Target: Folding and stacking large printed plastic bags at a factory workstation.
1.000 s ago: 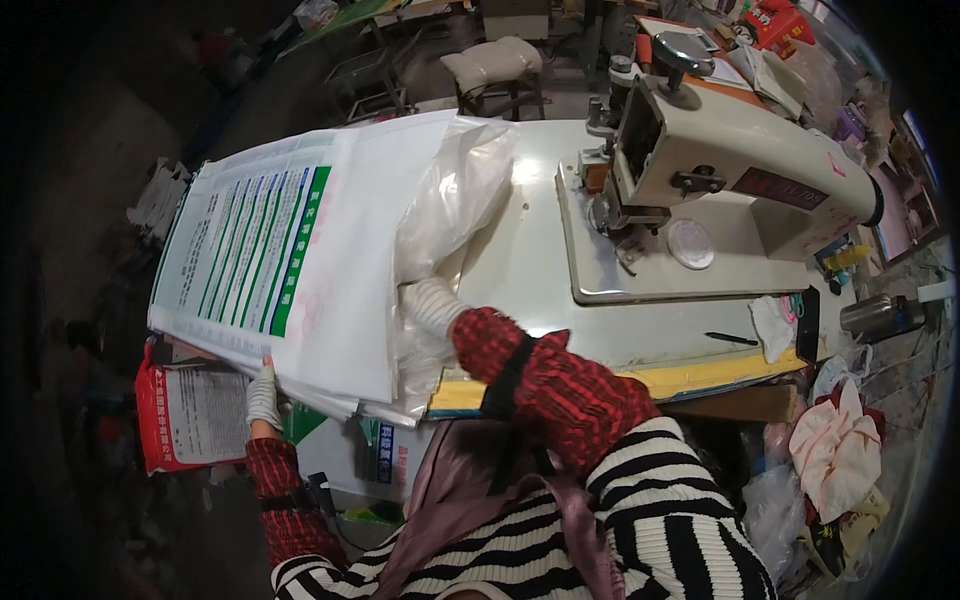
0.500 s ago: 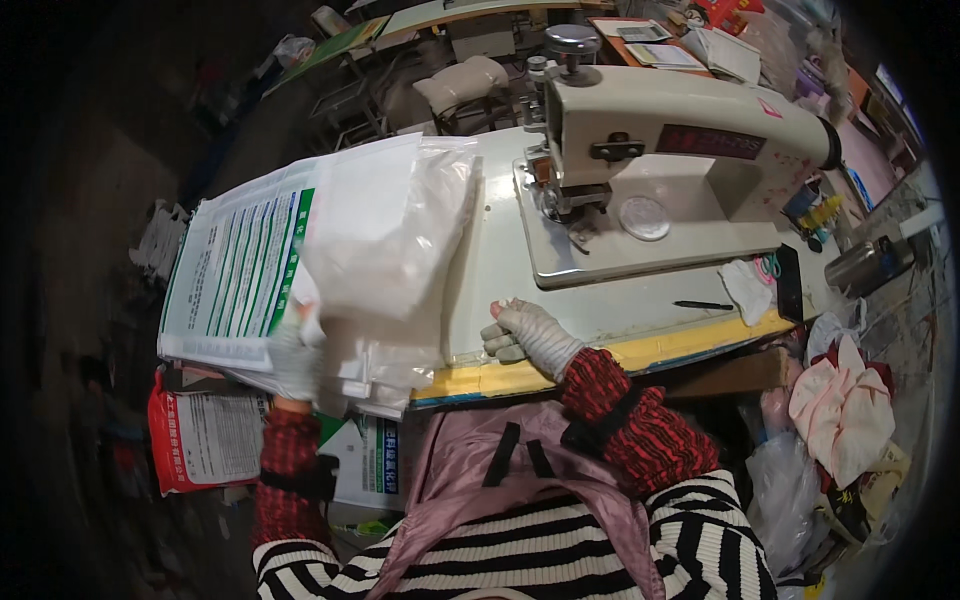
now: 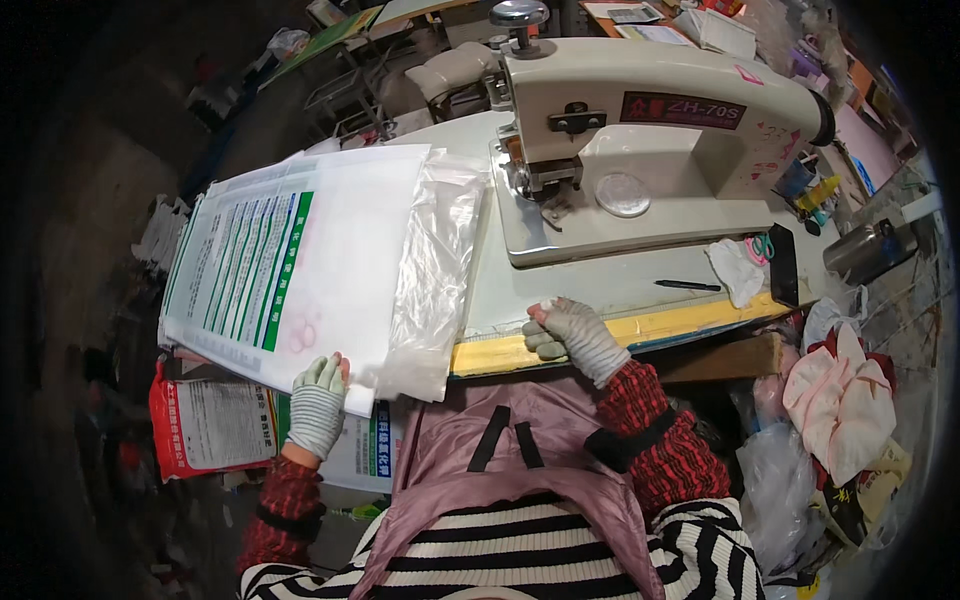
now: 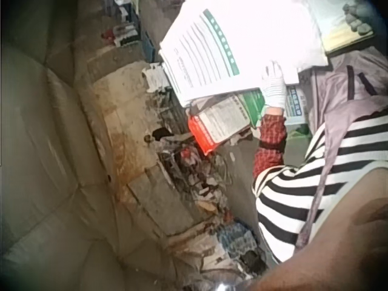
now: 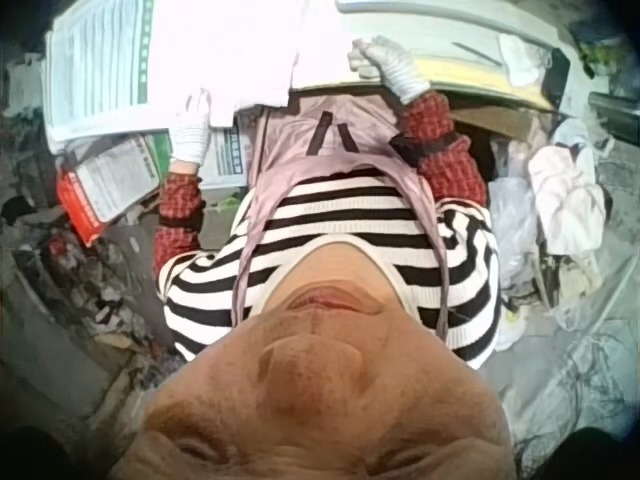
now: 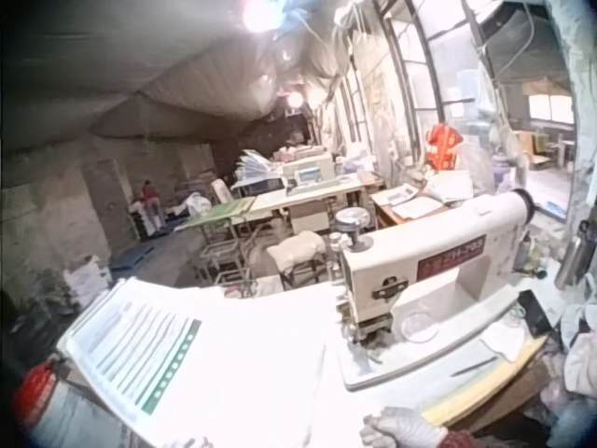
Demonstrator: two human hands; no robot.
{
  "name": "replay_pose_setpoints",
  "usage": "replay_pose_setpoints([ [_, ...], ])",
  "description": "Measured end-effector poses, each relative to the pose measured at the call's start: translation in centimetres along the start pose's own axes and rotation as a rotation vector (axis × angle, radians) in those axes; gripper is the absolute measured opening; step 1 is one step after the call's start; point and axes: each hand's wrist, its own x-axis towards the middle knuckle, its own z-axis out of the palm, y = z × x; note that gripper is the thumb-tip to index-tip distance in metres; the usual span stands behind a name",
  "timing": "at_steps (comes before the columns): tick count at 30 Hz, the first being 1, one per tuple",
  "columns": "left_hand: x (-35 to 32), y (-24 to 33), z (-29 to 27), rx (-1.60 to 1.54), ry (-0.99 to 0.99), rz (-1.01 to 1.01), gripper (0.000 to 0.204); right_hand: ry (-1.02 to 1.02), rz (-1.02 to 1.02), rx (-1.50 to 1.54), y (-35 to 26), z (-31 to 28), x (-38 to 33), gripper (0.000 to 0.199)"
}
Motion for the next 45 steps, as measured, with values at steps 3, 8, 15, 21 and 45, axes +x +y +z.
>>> replay_pose_setpoints([
  [3,0.4,-1.7,-3.2,-0.255,-0.162,0.137,0.049,-0.023,-0.096,-0.099,-0.1,0.6,-0.2,0.02],
  [8,12.0,1.5,-7.8,-1.082,0.013,-0.42,0.048,-0.069,-0.092,-0.165,1.1,1.2,0.9,0.022],
  [15,16.7,7.2,1.2,-0.488,0.213,-0.313,0.03,-0.059,-0.015,-0.218,1.2,1.5,0.9,0.027],
  [21,16.0,3.2,0.8,-1.604,0.115,-0.567,0.018,-0.037,-0.043,-0.26,0.6,1.7,2.8,0.026],
  [45,12.3,-0.2,-5.0,-1.663,0.691,-1.027,0.023,0.196,-0.992,-1.301,0.7,11.3,1.1,0.017],
])
